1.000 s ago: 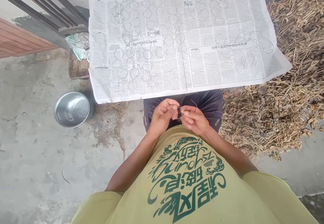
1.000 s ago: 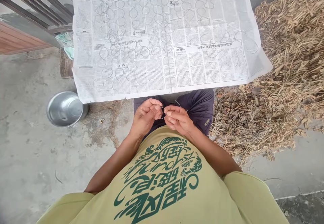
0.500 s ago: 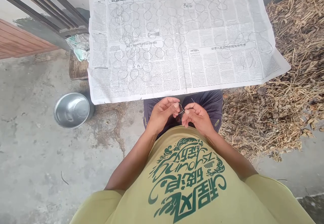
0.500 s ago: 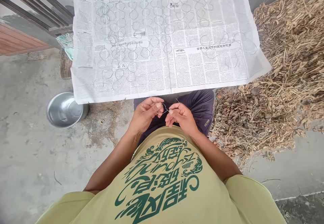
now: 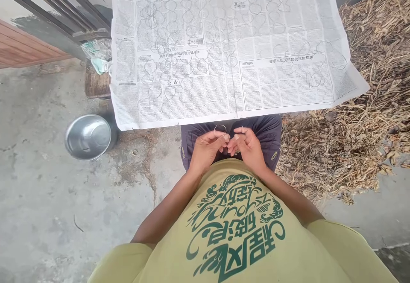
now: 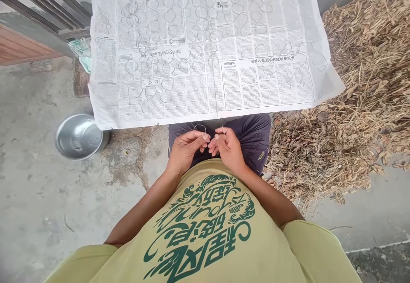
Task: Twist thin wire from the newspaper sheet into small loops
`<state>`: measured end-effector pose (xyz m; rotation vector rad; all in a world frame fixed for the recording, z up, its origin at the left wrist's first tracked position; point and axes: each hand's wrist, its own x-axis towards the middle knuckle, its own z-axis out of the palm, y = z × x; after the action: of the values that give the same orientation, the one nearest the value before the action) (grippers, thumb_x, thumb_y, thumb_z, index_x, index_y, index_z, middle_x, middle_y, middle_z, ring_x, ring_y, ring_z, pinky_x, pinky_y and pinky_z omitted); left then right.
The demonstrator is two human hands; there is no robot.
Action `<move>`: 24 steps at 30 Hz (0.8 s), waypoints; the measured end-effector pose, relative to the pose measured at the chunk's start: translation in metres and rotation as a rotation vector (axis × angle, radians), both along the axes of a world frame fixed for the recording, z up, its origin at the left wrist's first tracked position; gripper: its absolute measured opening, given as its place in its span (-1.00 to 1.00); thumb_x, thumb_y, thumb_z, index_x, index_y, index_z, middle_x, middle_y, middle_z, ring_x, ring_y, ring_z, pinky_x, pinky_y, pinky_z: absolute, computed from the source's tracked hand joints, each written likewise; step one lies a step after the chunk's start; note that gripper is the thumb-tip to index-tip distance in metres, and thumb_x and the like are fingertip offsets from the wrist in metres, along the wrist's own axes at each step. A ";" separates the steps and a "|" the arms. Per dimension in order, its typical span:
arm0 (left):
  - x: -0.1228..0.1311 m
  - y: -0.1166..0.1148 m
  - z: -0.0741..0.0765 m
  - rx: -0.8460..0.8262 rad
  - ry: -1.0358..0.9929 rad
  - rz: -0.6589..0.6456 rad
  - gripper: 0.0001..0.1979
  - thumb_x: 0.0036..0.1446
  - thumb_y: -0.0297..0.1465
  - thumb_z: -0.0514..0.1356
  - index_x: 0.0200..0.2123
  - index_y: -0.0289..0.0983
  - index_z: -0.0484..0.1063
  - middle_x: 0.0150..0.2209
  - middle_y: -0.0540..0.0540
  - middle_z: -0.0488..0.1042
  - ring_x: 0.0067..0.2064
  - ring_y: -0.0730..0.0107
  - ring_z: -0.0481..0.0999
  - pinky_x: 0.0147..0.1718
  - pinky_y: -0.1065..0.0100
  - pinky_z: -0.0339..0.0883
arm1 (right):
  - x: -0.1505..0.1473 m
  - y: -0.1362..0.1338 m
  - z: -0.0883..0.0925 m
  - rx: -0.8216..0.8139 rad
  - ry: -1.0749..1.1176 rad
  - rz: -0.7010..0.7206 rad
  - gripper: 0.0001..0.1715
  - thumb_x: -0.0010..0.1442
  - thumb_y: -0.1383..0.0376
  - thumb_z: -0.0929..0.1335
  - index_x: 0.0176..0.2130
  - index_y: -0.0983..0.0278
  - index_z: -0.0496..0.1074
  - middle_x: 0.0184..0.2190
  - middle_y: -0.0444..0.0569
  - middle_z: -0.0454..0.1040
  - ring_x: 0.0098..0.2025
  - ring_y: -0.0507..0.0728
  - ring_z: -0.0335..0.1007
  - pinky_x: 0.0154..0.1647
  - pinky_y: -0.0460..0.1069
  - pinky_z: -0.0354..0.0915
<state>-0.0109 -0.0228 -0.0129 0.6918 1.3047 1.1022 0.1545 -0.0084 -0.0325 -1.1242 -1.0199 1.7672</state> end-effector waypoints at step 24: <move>-0.004 0.007 0.003 -0.038 -0.062 -0.052 -0.71 0.12 -0.17 0.56 -0.29 -0.28 0.71 -0.30 -0.13 0.71 -0.37 0.38 0.61 -0.34 0.32 0.58 | 0.025 0.009 -0.006 0.467 -0.560 0.116 -0.60 0.54 0.20 0.32 0.27 0.22 0.48 -0.35 -0.08 0.65 -0.42 0.11 0.56 -0.23 0.03 0.52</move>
<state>-0.0151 -0.0160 -0.0099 0.6547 1.2447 1.0467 0.1791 0.0009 -0.0381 -1.2916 -1.7540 1.2066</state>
